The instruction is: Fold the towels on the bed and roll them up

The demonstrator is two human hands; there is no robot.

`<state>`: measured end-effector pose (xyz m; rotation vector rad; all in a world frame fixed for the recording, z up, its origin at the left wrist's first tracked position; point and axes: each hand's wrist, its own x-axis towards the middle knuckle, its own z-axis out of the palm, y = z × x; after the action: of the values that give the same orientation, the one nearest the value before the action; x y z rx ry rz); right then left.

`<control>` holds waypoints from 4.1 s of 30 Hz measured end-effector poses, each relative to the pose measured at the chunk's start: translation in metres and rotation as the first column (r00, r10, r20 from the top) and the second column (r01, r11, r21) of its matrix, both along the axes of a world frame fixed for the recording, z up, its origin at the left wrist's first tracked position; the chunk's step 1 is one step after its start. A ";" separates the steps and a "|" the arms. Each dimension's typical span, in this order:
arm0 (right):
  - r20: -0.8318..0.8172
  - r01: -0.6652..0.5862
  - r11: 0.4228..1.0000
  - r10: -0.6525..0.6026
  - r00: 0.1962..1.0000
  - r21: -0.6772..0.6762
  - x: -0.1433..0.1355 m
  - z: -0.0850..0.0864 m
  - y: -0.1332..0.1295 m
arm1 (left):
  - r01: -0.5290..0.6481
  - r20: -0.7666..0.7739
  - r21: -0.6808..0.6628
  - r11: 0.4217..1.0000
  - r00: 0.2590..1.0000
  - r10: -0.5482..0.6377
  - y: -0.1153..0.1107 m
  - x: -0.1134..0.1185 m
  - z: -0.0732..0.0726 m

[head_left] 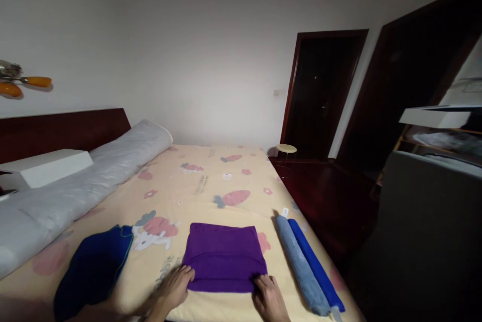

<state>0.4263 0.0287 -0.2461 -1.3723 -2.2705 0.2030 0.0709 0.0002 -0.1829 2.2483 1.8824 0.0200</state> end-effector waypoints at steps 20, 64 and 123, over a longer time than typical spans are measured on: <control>0.113 0.109 0.992 -0.102 0.988 -0.059 -0.003 -0.019 0.015 | -0.265 -0.055 -0.164 0.950 0.964 0.260 0.010 0.000 0.004; 0.080 -0.041 0.997 0.046 0.996 -0.072 0.013 -0.013 0.007 | -0.122 -0.140 0.084 0.989 0.981 0.133 0.006 0.046 -0.067; 0.060 -0.297 0.952 0.302 0.951 -0.078 -0.071 -0.018 -0.023 | 0.249 0.080 0.077 0.966 0.964 -0.255 -0.013 0.101 -0.061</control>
<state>0.3556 0.0058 -0.2644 -1.0739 -2.5474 0.3394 0.1721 -0.0129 -0.2443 2.4707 1.5613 0.1433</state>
